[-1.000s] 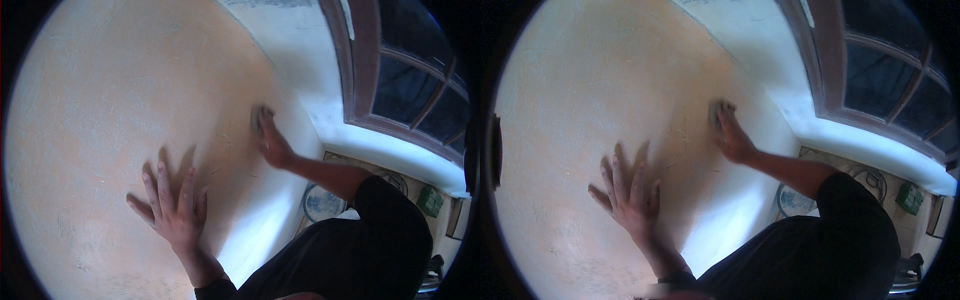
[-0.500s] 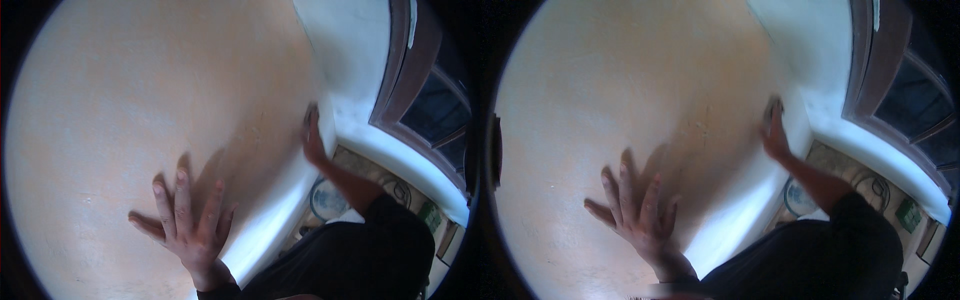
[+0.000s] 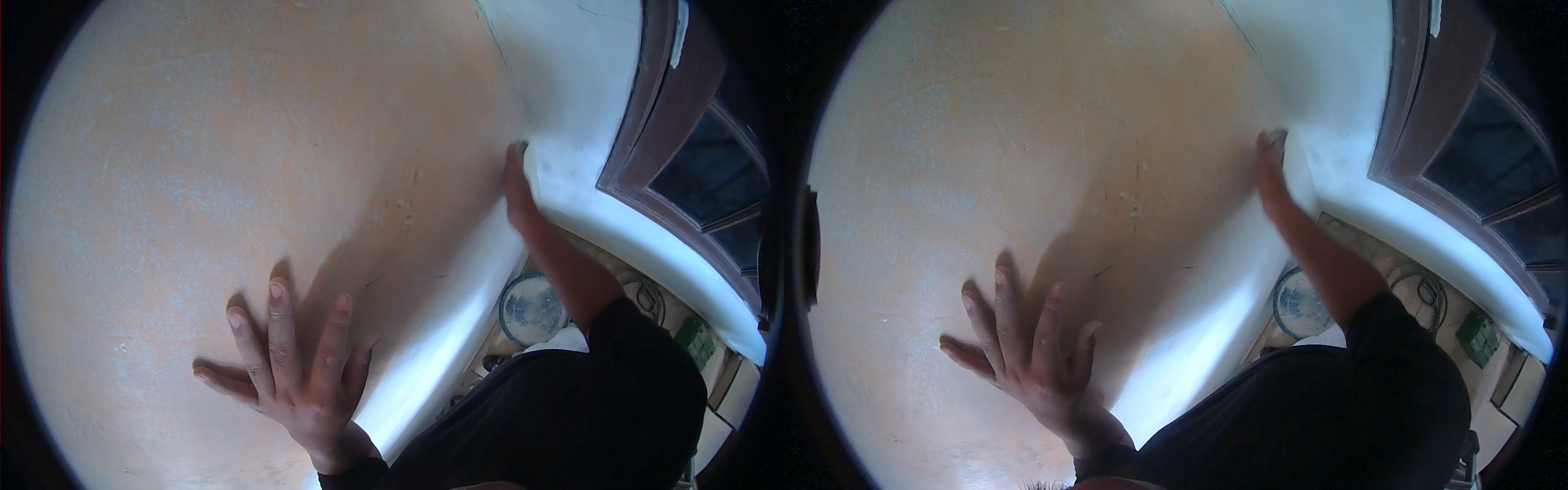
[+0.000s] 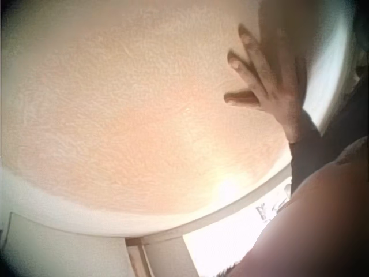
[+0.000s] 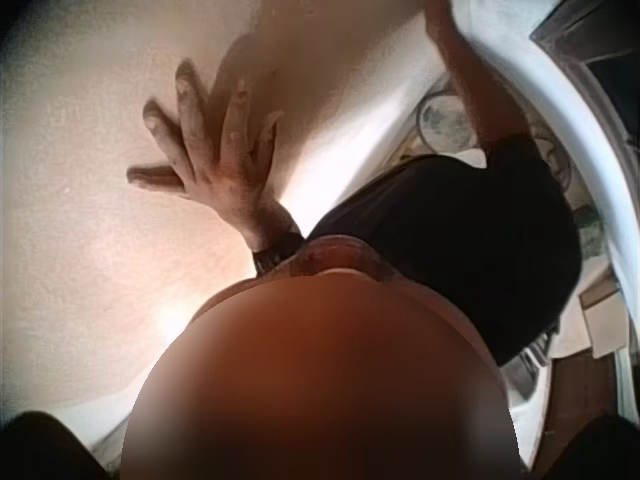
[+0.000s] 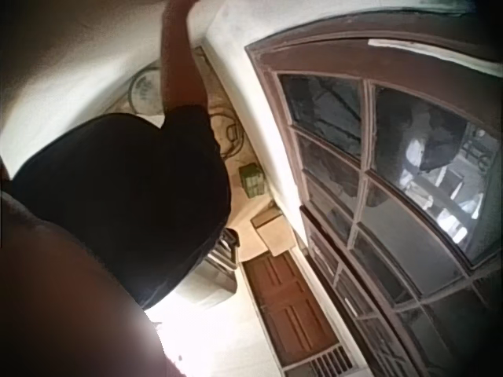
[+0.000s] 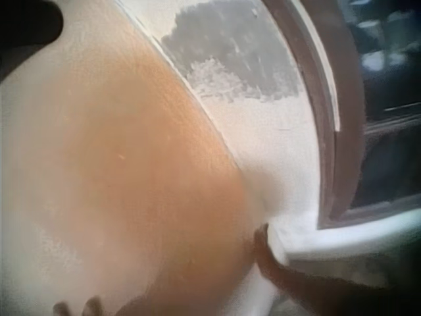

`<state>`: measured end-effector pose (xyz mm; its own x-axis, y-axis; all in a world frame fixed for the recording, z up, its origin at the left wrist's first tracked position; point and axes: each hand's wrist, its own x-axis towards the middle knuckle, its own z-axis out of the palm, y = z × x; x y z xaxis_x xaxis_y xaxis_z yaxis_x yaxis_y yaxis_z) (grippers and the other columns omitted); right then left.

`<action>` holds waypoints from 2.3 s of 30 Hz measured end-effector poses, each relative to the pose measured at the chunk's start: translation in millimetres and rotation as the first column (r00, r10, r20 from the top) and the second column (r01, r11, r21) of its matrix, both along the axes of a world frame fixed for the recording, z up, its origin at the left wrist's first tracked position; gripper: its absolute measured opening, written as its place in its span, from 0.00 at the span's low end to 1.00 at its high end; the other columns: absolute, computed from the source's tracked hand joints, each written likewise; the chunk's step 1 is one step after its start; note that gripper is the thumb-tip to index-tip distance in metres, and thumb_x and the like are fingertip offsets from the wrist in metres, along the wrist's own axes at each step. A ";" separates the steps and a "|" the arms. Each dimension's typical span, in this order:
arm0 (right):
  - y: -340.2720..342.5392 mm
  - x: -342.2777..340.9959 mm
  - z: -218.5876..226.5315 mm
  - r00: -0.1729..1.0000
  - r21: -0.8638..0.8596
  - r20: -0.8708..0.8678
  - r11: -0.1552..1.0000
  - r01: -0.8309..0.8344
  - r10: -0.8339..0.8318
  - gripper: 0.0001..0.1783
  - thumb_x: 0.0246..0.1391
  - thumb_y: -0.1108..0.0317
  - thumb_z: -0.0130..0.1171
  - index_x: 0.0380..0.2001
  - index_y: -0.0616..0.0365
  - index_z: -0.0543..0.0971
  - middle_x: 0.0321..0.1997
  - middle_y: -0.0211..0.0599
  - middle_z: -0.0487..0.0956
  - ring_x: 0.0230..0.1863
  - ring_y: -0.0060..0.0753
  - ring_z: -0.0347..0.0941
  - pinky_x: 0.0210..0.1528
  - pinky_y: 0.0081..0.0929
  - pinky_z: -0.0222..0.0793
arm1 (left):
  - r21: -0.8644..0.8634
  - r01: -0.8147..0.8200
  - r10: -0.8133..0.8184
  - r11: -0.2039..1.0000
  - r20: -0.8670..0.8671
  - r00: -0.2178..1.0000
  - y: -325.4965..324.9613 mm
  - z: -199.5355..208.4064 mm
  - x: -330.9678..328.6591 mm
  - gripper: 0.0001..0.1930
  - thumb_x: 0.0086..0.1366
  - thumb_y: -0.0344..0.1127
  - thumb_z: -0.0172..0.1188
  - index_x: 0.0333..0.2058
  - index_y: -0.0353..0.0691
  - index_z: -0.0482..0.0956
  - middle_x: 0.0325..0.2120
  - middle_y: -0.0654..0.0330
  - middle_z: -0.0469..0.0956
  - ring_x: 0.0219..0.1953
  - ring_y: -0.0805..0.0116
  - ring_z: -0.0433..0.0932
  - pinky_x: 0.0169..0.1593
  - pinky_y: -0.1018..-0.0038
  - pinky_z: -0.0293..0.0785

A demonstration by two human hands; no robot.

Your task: The person sands and scrapes a wall to prepare it for painting, using sandpaper and a scraper.

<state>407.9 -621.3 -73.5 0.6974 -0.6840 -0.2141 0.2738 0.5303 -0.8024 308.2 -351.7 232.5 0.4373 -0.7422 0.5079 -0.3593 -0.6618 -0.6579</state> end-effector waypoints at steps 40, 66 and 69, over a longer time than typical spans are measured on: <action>-42.5 -5.2 -20.6 0.995 0.483 -0.052 0.874 -0.048 0.083 0.48 0.58 0.33 0.36 0.68 0.58 0.42 0.72 0.43 0.44 0.72 0.42 0.39 0.70 0.40 0.36 | -0.044 0.078 -0.076 0.996 0.028 0.997 -11.4 -3.0 6.6 0.26 0.56 0.73 0.42 0.48 0.77 0.75 0.65 0.52 0.52 0.67 0.51 0.52 0.67 0.43 0.24; -10.2 14.6 -86.3 0.814 -0.034 -0.561 0.986 0.162 -0.153 0.41 0.59 0.35 0.38 0.57 0.63 0.69 0.56 0.45 0.72 0.57 0.42 0.66 0.60 0.31 0.57 | -0.018 0.034 -0.032 0.999 0.094 0.995 -14.1 -7.6 16.9 0.26 0.59 0.73 0.37 0.50 0.77 0.73 0.64 0.51 0.56 0.66 0.51 0.54 0.67 0.46 0.23; 58.9 -26.5 -72.9 0.875 -0.268 -0.444 0.960 0.077 -0.194 0.36 0.62 0.41 0.37 0.57 0.62 0.69 0.55 0.46 0.73 0.56 0.42 0.67 0.59 0.31 0.58 | 0.021 0.034 -0.036 0.999 0.100 0.994 -11.3 -6.2 14.6 0.28 0.57 0.74 0.39 0.50 0.74 0.74 0.64 0.51 0.56 0.66 0.51 0.54 0.66 0.44 0.23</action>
